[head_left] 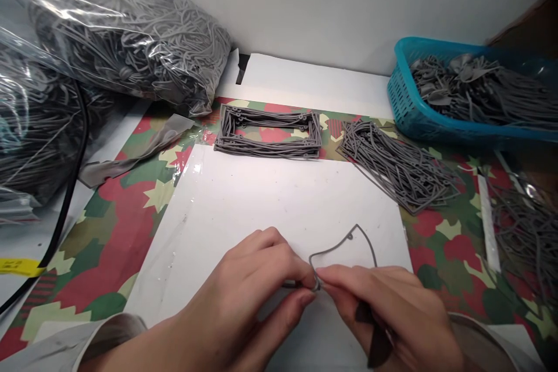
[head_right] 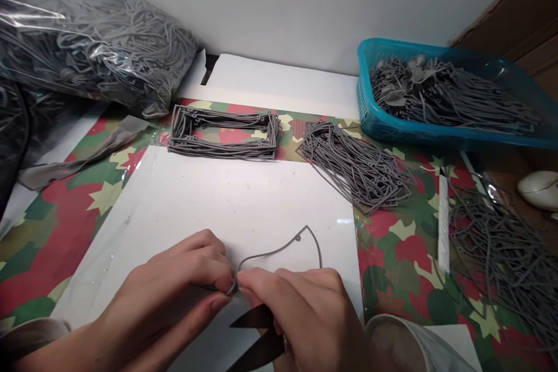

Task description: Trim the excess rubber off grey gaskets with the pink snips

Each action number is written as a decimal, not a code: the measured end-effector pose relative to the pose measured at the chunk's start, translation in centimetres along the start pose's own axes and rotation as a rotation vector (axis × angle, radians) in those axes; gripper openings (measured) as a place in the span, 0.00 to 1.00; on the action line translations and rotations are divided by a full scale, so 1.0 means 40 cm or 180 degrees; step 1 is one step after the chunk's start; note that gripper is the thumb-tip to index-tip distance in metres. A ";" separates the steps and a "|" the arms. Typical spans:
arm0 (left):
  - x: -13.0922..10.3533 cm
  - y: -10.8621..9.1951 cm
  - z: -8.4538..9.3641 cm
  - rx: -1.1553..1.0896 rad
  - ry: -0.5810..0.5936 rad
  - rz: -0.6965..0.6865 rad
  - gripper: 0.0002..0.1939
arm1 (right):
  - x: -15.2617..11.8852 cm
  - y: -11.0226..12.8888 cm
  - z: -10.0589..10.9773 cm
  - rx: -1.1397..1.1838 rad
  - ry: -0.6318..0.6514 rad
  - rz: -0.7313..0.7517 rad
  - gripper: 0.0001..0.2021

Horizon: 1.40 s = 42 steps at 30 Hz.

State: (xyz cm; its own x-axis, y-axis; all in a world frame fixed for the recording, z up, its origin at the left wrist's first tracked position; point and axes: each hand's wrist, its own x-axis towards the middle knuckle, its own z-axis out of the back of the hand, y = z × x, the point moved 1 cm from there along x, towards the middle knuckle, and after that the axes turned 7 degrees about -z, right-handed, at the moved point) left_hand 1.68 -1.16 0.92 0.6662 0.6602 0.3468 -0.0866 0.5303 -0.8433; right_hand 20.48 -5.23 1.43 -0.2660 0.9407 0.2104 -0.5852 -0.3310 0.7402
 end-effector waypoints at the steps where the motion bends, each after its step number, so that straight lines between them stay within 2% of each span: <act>1: 0.002 0.000 0.000 -0.0010 0.0002 -0.0025 0.10 | -0.001 0.000 0.001 0.0003 0.0001 -0.0023 0.10; 5: 0.006 -0.004 0.004 0.0091 0.0051 0.0050 0.11 | -0.001 0.001 0.005 0.0061 -0.0059 -0.0208 0.08; 11: -0.001 -0.004 0.006 0.0187 -0.0040 0.0085 0.12 | -0.003 -0.004 0.010 0.0235 0.0171 -0.0322 0.10; 16: 0.004 0.000 0.003 -0.0161 0.0135 -0.0038 0.12 | -0.004 -0.008 0.012 0.0274 0.0173 -0.0391 0.08; 19: -0.006 -0.001 0.002 -0.0381 0.0153 0.0270 0.10 | 0.001 -0.006 0.010 0.0327 0.0155 -0.0346 0.06; 25: -0.018 -0.002 0.003 -0.0811 0.0323 0.0813 0.13 | 0.016 0.001 0.002 0.0319 -0.0064 -0.0112 0.03; 28: -0.006 0.004 0.002 -0.0746 0.0116 0.0634 0.08 | 0.016 0.000 0.004 0.0290 -0.0076 -0.0057 0.03; 32: 0.007 0.010 0.000 -0.0690 -0.0160 0.0416 0.05 | 0.004 -0.007 0.010 0.0294 0.0081 -0.0232 0.04; 38: 0.007 0.008 0.003 -0.0689 -0.0196 0.0508 0.07 | 0.002 -0.007 0.017 0.0225 0.0183 -0.0341 0.08; 42: 0.011 0.007 0.008 -0.0652 -0.0224 0.0563 0.07 | 0.014 0.004 0.024 0.0122 0.0055 -0.0399 0.06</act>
State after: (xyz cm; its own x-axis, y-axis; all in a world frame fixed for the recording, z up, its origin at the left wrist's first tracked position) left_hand 1.71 -0.56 0.95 0.6005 0.7720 0.2085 -0.0406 0.2898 -0.9562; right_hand 20.97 -4.67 2.27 -0.2059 0.9730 0.1039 -0.5852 -0.2076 0.7839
